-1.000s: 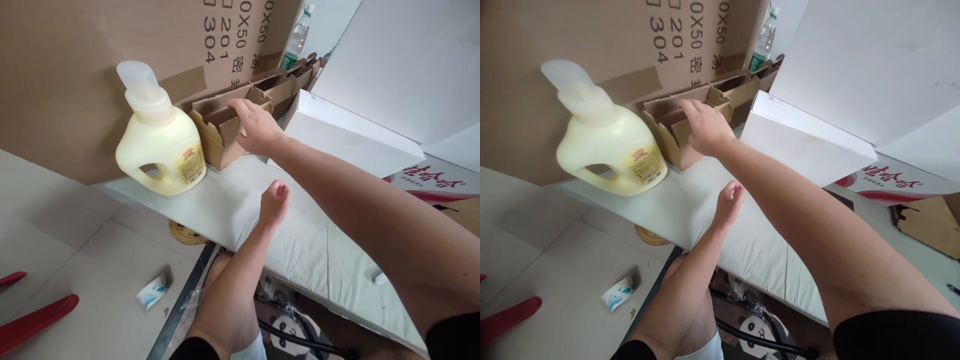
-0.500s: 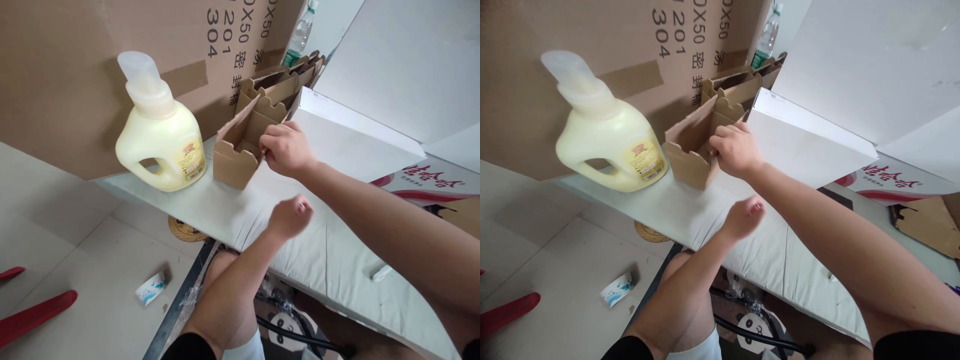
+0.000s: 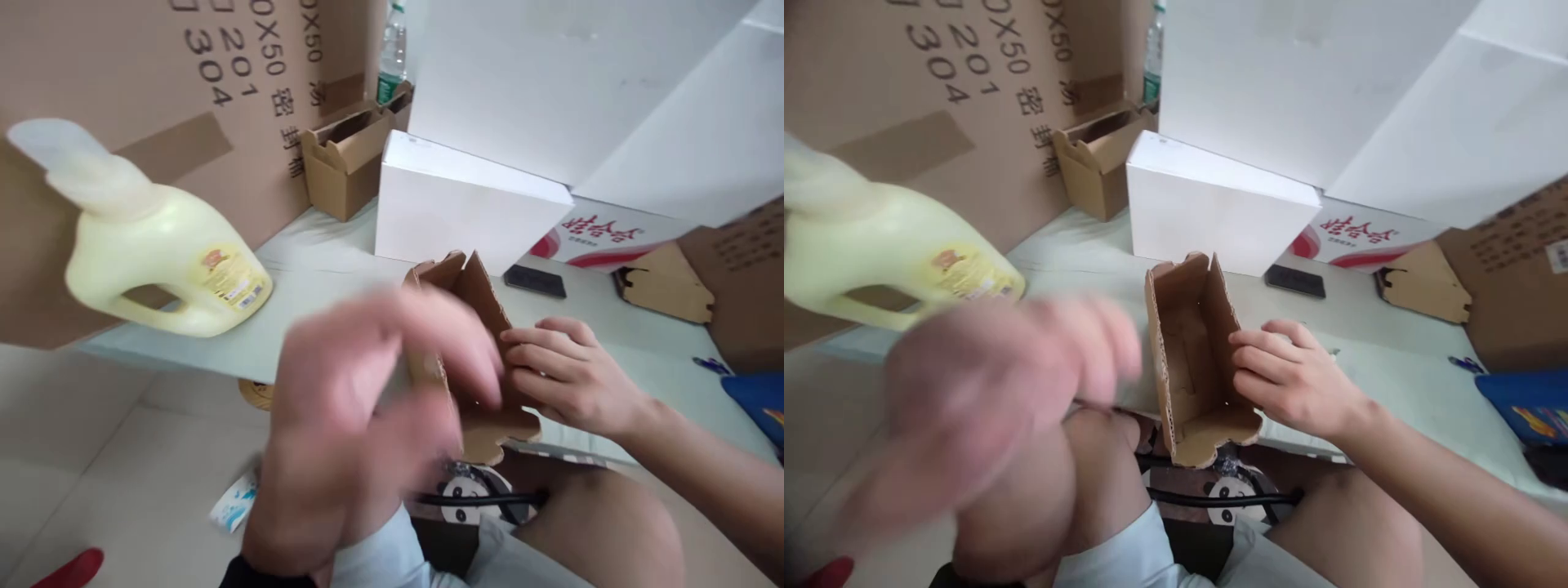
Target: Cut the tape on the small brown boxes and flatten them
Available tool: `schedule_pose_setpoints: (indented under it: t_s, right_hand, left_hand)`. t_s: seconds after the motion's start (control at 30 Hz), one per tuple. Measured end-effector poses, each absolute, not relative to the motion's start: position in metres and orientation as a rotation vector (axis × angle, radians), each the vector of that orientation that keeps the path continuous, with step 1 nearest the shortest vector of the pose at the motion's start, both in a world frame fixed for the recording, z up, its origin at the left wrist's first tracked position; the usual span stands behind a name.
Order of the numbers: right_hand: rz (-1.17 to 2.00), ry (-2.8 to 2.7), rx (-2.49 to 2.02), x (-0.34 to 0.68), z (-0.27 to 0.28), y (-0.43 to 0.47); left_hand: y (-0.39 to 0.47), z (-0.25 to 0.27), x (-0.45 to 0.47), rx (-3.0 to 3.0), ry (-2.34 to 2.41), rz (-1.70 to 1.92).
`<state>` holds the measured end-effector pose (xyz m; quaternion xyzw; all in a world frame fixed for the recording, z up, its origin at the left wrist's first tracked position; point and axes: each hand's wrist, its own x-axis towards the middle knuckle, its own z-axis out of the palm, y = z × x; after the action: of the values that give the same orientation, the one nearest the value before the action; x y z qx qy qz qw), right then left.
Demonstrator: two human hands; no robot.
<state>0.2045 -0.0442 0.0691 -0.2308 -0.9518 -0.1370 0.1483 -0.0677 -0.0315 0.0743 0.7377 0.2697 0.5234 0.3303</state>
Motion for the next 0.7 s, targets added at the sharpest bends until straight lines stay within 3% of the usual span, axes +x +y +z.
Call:
schedule_pose_setpoints:
  t_s: [0.07,0.17,0.33,0.53,0.7]
  right_hand:
    - [-0.41,-2.725,-0.754,0.221,0.068,-0.066]
    - [-0.415,-2.688,-0.86,0.235,0.062,-0.085]
    - [-0.32,-2.645,-0.964,0.237,0.052,-0.092]
    - [0.172,-2.581,-1.074,0.24,0.05,-0.103]
    - [0.052,-2.5,-1.218,0.237,0.04,-0.111]
  left_hand:
    - [-0.008,0.07,-0.053,1.827,0.865,1.474]
    - [0.023,0.048,-0.019,1.746,1.08,1.193]
    - [0.039,0.015,0.021,1.688,0.913,0.94]
    - [0.042,0.012,0.016,1.565,0.91,1.014]
    - [0.042,0.009,0.015,1.666,0.915,0.95]
